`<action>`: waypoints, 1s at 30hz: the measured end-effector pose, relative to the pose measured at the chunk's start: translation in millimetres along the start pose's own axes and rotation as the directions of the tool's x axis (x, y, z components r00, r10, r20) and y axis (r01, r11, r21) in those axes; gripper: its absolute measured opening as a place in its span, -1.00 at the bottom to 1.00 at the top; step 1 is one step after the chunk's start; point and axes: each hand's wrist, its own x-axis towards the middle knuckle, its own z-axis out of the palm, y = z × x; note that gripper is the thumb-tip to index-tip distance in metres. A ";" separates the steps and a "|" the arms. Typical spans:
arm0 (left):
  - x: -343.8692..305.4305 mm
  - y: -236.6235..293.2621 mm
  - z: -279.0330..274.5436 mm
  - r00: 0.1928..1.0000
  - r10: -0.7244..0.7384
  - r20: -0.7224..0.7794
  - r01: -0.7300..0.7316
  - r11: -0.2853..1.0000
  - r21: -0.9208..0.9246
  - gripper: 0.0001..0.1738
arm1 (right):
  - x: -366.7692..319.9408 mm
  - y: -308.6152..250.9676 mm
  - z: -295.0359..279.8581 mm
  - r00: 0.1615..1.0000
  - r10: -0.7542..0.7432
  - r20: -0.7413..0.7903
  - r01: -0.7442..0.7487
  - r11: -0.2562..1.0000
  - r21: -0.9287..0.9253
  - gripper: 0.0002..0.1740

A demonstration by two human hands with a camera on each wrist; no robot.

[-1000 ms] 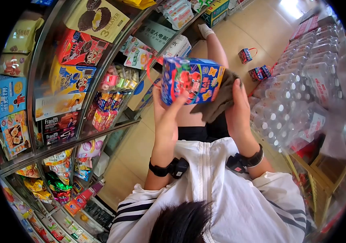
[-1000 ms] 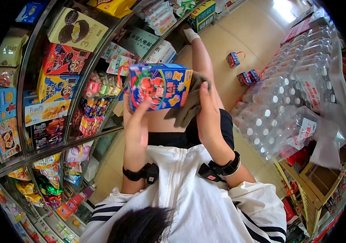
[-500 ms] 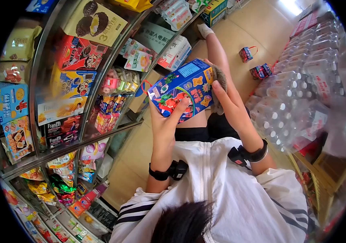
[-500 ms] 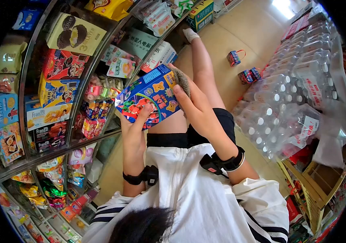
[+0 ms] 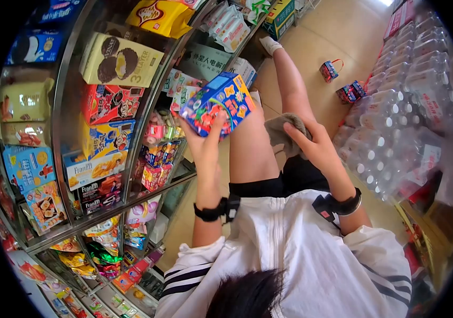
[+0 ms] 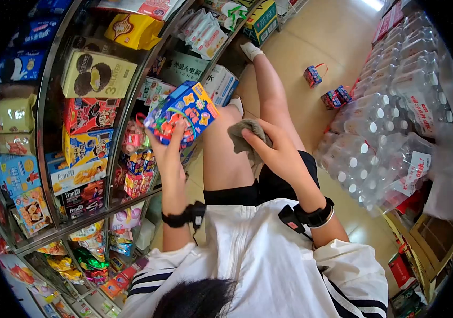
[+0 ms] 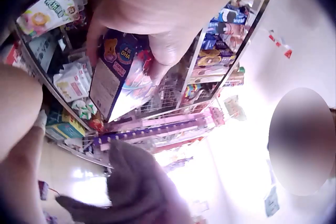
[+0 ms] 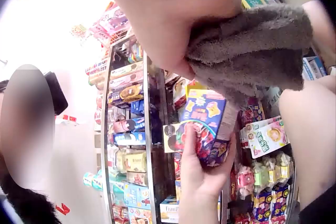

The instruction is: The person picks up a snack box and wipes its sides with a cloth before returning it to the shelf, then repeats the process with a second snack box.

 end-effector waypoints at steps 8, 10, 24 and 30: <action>182.6 -59.8 7.8 0.876 0.349 0.334 -0.452 0.346 0.822 -0.13 | 12.2 14.3 -29.5 0.990 0.042 -0.132 -0.043 0.999 -0.004 -0.72; 219.3 -71.7 4.8 0.924 0.227 0.307 -0.364 0.283 0.887 -0.16 | 15.4 7.2 -39.3 0.972 0.086 -0.217 -0.077 0.996 0.046 -0.72; 336.2 -127.3 -20.9 0.986 0.006 0.164 -0.164 0.043 0.985 0.05 | 80.2 5.9 -112.3 0.865 0.152 -0.478 -0.087 0.984 0.156 -0.75; 353.9 -137.7 -40.2 0.827 0.328 0.457 -0.488 0.016 0.873 -0.43 | 104.7 25.1 -116.3 0.853 0.189 -0.486 -0.147 0.981 0.125 -0.75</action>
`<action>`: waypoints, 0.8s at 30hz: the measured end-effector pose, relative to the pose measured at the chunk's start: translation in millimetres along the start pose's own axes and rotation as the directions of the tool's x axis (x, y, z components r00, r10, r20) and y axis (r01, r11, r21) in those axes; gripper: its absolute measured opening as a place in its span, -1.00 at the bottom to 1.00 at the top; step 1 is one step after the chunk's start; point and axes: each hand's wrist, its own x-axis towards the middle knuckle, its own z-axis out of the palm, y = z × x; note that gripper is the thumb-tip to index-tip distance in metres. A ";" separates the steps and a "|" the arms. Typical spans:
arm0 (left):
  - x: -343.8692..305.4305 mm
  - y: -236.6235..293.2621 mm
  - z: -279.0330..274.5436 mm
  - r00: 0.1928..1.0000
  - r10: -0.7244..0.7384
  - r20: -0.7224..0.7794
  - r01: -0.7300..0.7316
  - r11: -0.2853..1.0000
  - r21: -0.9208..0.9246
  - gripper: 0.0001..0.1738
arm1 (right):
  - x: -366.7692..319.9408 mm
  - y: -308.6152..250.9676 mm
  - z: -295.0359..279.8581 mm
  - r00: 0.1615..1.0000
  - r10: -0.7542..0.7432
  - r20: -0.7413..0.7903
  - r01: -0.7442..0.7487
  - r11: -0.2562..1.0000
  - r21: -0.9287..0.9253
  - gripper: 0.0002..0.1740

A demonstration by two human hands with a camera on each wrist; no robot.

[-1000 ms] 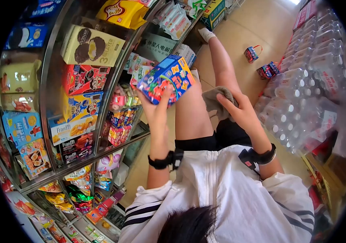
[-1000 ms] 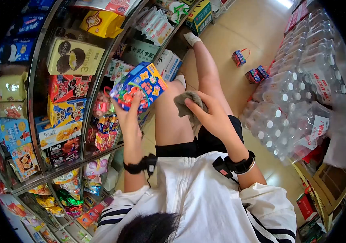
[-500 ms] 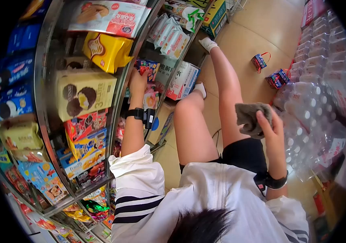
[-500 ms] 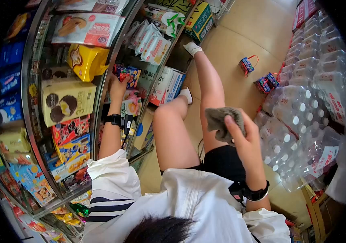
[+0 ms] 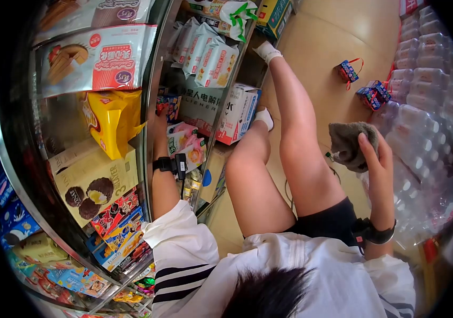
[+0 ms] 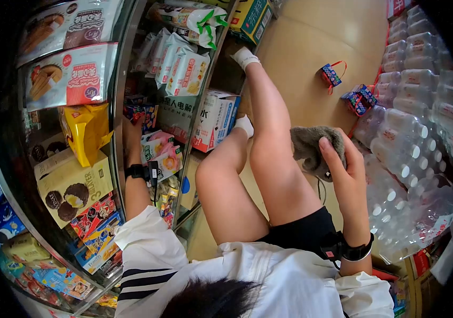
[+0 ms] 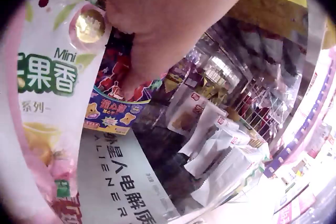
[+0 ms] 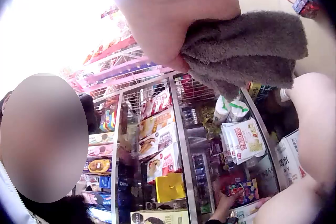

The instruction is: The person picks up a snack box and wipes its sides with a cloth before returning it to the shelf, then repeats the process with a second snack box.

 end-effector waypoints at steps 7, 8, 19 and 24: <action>10.8 -1.0 -1.4 0.950 -0.208 0.234 0.217 0.976 -0.013 0.05 | 12.7 4.0 9.8 0.998 0.051 0.026 -0.052 0.998 0.024 -0.76; 11.4 0.5 -2.0 0.941 -0.242 0.235 0.241 0.970 0.030 0.07 | 14.4 5.1 8.5 0.998 0.055 0.024 -0.055 0.998 0.019 -0.76; 18.0 -4.6 3.9 0.902 -0.333 0.274 0.332 0.942 0.052 0.10 | 19.3 5.8 2.5 0.999 0.049 -0.003 -0.049 0.999 0.017 -0.75; 16.6 -6.6 5.2 0.920 -0.300 0.252 0.320 0.947 -0.039 0.11 | 19.6 9.9 1.0 0.996 0.086 -0.010 -0.085 0.995 0.041 -0.74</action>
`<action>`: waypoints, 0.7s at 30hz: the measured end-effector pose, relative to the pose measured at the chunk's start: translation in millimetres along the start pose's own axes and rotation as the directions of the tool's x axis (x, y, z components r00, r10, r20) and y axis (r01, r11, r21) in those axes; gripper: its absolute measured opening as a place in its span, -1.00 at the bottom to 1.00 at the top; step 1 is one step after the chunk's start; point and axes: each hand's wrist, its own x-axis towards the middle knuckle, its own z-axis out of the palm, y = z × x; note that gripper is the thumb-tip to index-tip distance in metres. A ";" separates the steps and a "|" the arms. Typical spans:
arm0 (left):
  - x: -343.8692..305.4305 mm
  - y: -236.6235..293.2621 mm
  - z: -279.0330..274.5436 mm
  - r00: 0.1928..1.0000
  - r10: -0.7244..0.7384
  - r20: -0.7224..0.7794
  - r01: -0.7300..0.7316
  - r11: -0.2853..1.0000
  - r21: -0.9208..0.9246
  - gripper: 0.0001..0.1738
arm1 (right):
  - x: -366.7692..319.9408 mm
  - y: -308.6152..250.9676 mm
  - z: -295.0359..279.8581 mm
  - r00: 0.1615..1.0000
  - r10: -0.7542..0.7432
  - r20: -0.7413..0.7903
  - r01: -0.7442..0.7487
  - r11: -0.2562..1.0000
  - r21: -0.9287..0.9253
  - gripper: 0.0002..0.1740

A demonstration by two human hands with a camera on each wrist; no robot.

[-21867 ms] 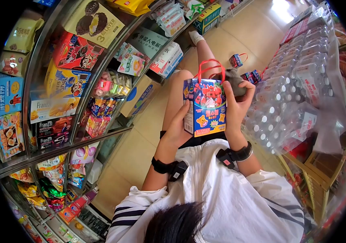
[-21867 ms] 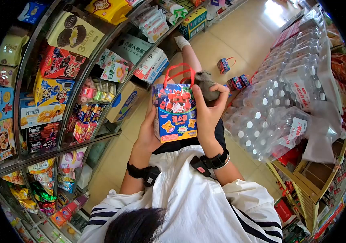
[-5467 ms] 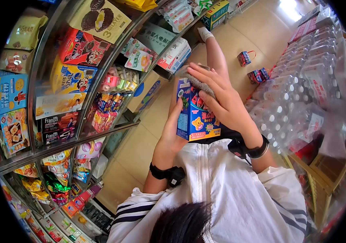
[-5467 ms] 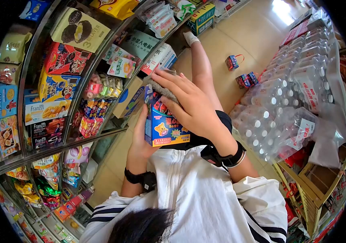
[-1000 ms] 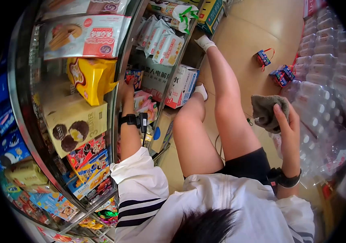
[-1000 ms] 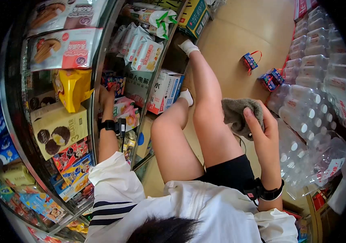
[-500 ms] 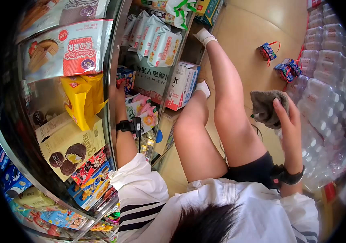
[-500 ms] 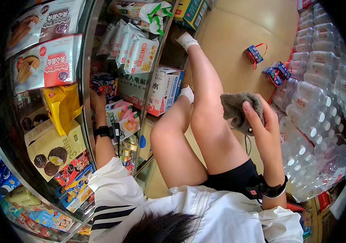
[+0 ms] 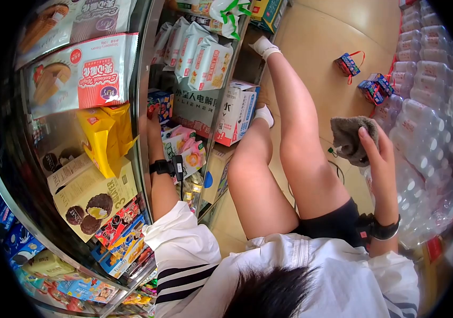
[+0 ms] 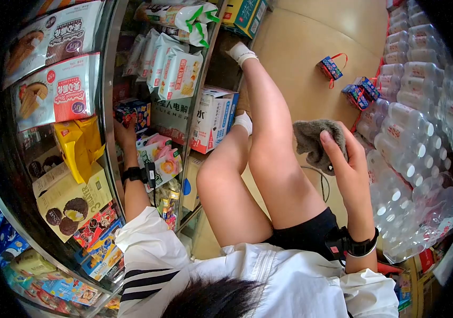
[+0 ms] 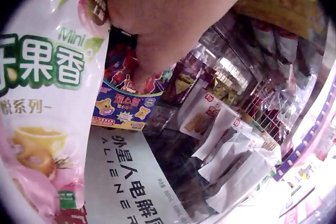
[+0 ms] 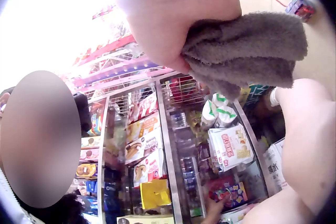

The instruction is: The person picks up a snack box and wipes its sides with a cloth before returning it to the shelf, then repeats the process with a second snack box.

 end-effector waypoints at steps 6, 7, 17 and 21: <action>-0.2 4.6 -1.3 0.998 0.046 -0.038 -0.043 0.996 0.076 0.11 | 3.0 8.1 -4.0 1.000 -0.016 0.010 0.016 1.000 -0.026 -0.74; -0.3 6.5 -1.6 0.999 0.024 -0.027 -0.022 0.997 0.075 0.11 | 3.3 8.4 -4.0 1.000 -0.015 0.010 0.015 1.000 -0.025 -0.74; -3.3 6.8 0.0 0.996 0.072 -0.049 -0.065 0.989 0.133 0.04 | 2.9 9.9 -6.5 0.999 -0.041 0.000 0.040 0.997 -0.068 -0.74; -8.0 26.3 -10.5 0.998 -0.064 0.028 0.056 0.974 0.219 -0.01 | 1.7 7.5 -5.8 1.000 -0.022 -0.004 0.022 0.999 -0.048 -0.74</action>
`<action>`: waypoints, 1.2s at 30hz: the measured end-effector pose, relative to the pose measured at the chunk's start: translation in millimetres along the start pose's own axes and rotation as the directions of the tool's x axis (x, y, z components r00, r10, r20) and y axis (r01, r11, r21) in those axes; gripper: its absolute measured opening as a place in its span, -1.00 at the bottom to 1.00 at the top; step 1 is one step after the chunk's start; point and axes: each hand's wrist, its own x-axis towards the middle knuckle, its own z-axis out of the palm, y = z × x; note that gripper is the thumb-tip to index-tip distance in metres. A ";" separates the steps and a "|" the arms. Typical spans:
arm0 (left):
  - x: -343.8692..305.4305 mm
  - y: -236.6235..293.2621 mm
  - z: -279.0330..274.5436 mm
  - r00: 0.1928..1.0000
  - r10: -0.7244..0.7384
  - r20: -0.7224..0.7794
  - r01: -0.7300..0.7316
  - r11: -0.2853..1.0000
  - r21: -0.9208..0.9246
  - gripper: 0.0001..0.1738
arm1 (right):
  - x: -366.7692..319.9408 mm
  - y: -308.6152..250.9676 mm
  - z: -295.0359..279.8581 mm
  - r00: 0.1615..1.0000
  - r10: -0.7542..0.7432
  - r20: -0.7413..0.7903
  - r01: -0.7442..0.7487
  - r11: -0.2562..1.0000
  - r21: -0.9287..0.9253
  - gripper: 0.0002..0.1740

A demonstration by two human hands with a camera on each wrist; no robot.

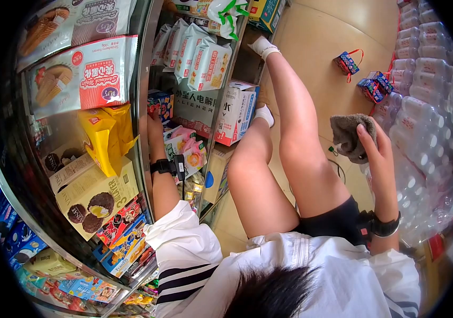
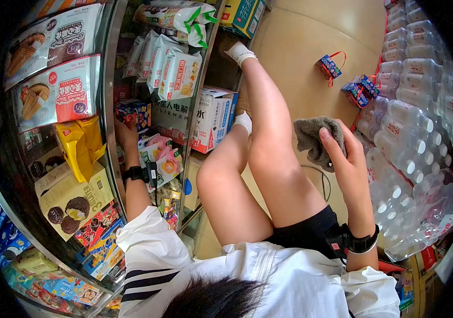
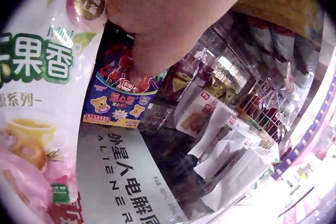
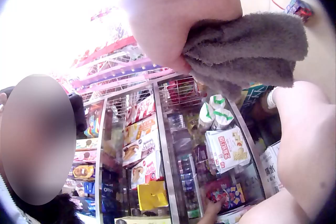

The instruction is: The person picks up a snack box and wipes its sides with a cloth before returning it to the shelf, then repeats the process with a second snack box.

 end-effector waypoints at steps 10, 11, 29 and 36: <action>-2.3 -2.6 3.8 1.000 0.026 0.010 -0.024 0.993 -0.116 -0.15 | 3.5 11.9 -6.3 0.999 0.015 0.042 -0.015 1.000 0.005 -0.73; -0.1 -6.6 6.4 0.998 0.053 -0.033 -0.055 0.996 -0.064 -0.16 | 3.7 14.1 -8.2 0.999 -0.003 0.041 0.004 1.000 -0.014 -0.73; -221.8 123.7 -15.0 0.923 0.371 -0.103 -0.359 0.735 -0.575 -0.58 | 218.0 213.4 -103.1 0.961 -0.089 -0.263 -0.178 0.529 -0.829 -0.30; -215.6 119.7 -11.4 0.958 0.279 -0.061 -0.258 0.753 -0.606 -0.62 | 312.1 238.7 -91.1 0.939 -0.009 -0.345 -0.298 0.482 -0.824 -0.03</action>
